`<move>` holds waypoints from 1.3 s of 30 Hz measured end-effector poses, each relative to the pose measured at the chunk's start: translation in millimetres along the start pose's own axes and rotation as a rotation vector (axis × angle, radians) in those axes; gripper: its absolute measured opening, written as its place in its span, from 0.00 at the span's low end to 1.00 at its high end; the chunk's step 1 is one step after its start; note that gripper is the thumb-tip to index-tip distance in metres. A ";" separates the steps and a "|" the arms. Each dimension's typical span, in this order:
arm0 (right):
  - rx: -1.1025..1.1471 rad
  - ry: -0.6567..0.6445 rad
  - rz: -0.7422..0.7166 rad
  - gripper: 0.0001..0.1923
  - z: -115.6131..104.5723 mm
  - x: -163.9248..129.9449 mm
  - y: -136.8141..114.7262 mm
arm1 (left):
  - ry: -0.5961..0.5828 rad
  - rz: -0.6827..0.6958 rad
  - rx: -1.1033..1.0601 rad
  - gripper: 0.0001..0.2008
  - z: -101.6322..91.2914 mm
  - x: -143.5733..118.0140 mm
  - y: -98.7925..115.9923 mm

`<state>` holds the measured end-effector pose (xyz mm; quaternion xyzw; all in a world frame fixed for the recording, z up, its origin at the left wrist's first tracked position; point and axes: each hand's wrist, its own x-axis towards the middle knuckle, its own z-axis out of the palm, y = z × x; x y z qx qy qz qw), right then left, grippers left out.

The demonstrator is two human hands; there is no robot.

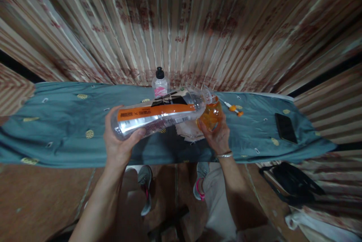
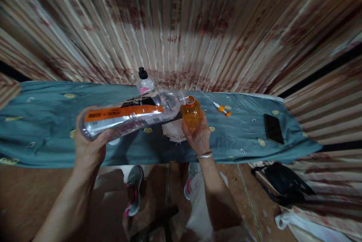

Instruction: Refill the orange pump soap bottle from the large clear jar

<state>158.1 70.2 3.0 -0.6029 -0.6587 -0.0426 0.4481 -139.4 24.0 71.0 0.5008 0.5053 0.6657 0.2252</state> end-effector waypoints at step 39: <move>0.001 0.028 -0.016 0.39 0.2 0.3 -1.9 | 0.015 -0.006 0.057 0.39 -2.5 0.5 -5.0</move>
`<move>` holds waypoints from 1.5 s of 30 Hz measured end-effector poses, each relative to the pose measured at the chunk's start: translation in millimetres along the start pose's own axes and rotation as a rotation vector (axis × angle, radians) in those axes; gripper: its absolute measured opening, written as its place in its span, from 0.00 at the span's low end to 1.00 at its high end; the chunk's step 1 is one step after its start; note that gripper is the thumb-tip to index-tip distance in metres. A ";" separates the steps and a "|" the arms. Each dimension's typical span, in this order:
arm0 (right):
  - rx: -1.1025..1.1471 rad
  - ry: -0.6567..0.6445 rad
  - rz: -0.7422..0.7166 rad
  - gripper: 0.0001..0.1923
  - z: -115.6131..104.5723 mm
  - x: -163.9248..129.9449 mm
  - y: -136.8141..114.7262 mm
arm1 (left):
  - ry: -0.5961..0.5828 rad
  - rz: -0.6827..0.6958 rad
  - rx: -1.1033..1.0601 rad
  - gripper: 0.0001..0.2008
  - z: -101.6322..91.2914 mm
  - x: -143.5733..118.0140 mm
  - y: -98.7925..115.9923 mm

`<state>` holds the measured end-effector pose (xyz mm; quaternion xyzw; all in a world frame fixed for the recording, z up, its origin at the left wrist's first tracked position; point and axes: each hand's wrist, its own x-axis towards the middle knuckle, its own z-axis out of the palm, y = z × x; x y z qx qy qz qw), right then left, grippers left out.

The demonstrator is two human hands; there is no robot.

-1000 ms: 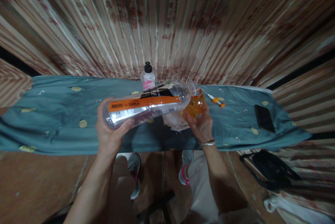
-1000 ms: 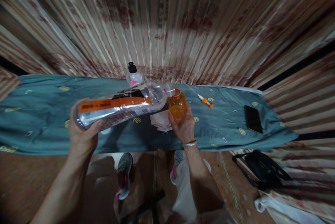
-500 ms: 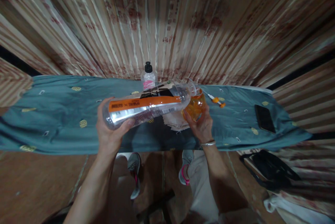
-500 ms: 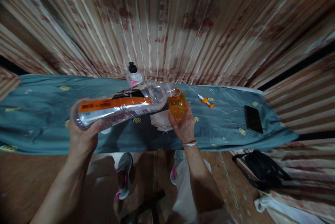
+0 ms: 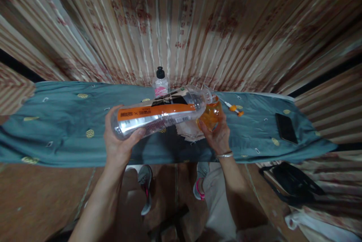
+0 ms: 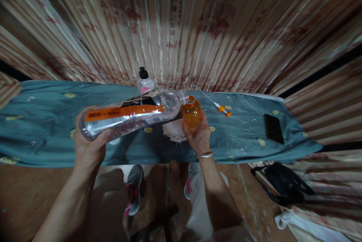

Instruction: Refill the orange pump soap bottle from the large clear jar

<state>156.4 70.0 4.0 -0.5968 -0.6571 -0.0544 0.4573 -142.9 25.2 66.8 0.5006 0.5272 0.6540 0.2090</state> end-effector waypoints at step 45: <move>0.015 -0.042 0.040 0.38 -1.4 0.9 -4.8 | -0.015 -0.011 0.005 0.36 -2.6 0.3 3.9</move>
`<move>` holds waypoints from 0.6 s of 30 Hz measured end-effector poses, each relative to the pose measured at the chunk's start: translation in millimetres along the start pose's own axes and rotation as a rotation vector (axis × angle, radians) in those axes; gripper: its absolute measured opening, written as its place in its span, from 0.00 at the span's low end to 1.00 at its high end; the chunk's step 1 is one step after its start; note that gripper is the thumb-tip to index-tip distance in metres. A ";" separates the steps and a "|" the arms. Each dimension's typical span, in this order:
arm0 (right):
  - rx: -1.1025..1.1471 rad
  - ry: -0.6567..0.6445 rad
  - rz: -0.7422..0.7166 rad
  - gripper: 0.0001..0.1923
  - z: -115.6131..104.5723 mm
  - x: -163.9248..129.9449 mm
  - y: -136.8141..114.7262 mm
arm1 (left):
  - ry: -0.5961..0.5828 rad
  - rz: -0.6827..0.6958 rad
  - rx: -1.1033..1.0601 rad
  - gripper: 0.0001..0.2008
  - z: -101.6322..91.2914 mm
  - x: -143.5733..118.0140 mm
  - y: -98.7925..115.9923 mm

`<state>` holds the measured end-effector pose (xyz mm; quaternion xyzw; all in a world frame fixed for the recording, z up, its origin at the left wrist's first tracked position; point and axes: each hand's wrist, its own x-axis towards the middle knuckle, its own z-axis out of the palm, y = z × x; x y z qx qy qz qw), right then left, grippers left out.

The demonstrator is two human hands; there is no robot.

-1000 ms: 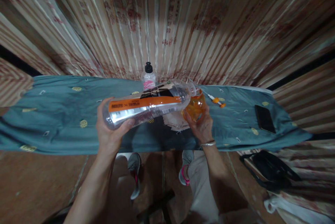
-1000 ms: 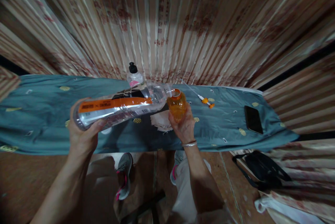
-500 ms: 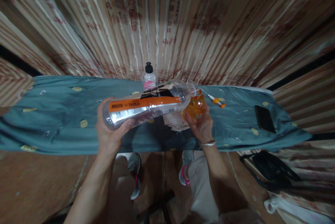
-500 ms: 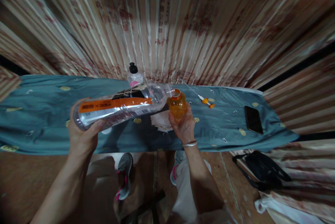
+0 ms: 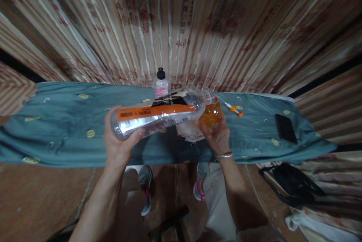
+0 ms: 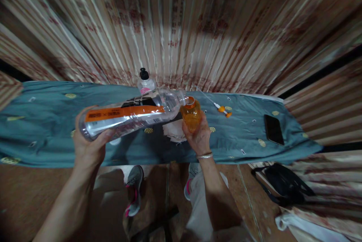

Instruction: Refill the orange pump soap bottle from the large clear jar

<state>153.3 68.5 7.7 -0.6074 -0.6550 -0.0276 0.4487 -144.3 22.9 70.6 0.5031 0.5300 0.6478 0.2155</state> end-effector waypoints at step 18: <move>-0.025 0.040 -0.031 0.39 0.9 0.2 0.4 | 0.022 -0.017 -0.026 0.38 -0.3 0.6 -0.2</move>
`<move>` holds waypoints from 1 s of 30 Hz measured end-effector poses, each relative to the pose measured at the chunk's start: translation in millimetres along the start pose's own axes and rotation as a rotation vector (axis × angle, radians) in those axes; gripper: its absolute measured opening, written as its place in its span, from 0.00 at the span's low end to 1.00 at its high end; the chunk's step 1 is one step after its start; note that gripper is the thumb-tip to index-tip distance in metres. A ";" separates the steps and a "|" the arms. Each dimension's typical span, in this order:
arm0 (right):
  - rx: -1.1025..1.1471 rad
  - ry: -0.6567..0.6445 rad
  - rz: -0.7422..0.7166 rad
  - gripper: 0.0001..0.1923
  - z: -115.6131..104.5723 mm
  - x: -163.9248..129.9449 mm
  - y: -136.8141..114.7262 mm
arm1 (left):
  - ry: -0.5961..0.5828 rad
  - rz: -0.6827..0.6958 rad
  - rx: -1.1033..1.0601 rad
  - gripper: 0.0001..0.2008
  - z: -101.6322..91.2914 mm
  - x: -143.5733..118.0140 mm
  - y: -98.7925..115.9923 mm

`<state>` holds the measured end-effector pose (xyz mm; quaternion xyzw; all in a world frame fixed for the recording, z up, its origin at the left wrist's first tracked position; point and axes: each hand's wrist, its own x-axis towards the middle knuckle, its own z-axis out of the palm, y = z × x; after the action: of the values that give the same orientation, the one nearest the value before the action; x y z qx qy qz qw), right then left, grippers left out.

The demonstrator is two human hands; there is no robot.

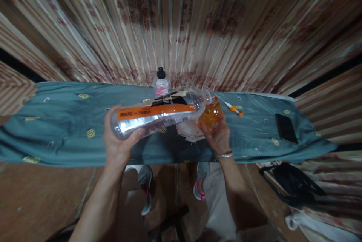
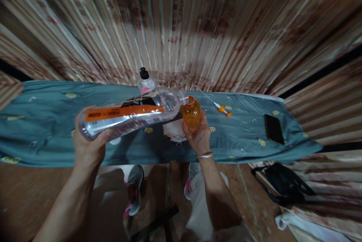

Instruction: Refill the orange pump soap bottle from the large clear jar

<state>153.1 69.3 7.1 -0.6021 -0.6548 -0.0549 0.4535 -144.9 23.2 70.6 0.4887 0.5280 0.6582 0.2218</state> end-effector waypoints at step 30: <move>0.021 0.004 -0.004 0.38 2.7 -1.6 3.2 | -0.024 0.013 -0.004 0.37 -2.4 -0.6 -3.3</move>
<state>154.2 70.6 2.9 -0.5958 -0.6557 -0.0500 0.4610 -147.5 22.7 67.4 0.4995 0.5207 0.6548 0.2250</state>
